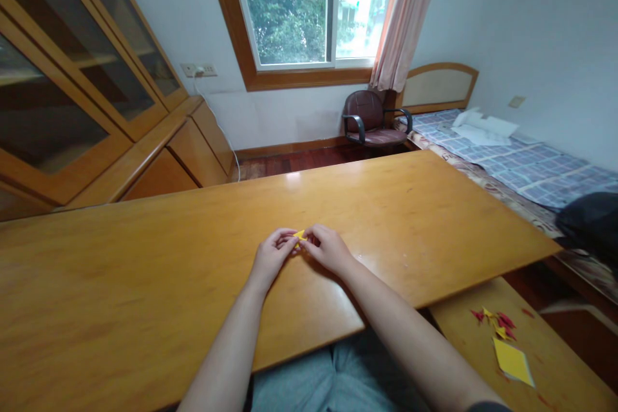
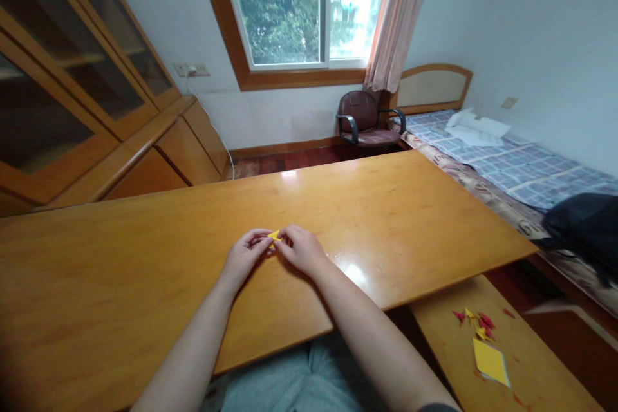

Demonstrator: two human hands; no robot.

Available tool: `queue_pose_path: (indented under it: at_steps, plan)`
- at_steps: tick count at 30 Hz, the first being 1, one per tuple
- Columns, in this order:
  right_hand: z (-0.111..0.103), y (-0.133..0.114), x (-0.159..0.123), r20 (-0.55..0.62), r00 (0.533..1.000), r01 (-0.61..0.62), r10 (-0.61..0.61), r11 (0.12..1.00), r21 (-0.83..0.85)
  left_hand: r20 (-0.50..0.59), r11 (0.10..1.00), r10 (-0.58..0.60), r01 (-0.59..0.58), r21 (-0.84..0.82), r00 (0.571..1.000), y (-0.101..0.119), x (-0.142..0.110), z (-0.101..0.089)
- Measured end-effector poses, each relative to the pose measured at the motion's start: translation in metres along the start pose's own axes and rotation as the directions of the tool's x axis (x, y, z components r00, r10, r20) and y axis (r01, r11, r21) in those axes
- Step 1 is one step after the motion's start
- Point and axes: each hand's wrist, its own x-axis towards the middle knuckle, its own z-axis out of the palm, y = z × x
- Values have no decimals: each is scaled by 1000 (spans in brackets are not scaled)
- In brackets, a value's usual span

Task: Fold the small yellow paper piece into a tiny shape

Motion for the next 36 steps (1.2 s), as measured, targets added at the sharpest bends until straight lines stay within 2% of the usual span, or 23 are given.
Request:
queue_pose_path:
  at_steps: [4,12,20,28,36]
  plan:
    - [1,2,1,-8,1000,1,-1,1000,3,-8,998,51,-51,35,999,1,1,0]
    - [1,1,1,3,1000,-13,13,1000,-25,-2,951,170,-164,264,985,9,-3,-1]
    - [-2,0,0,-45,999,31,-30,999,14,-20,970,148,-142,196,989,12,-3,1]
    - [1,2,0,48,996,-78,72,989,126,-19,979,140,-136,153,990,13,-3,1]
    - [-3,0,2,20,996,-92,90,979,183,5,980,130,-129,151,991,12,-4,3]
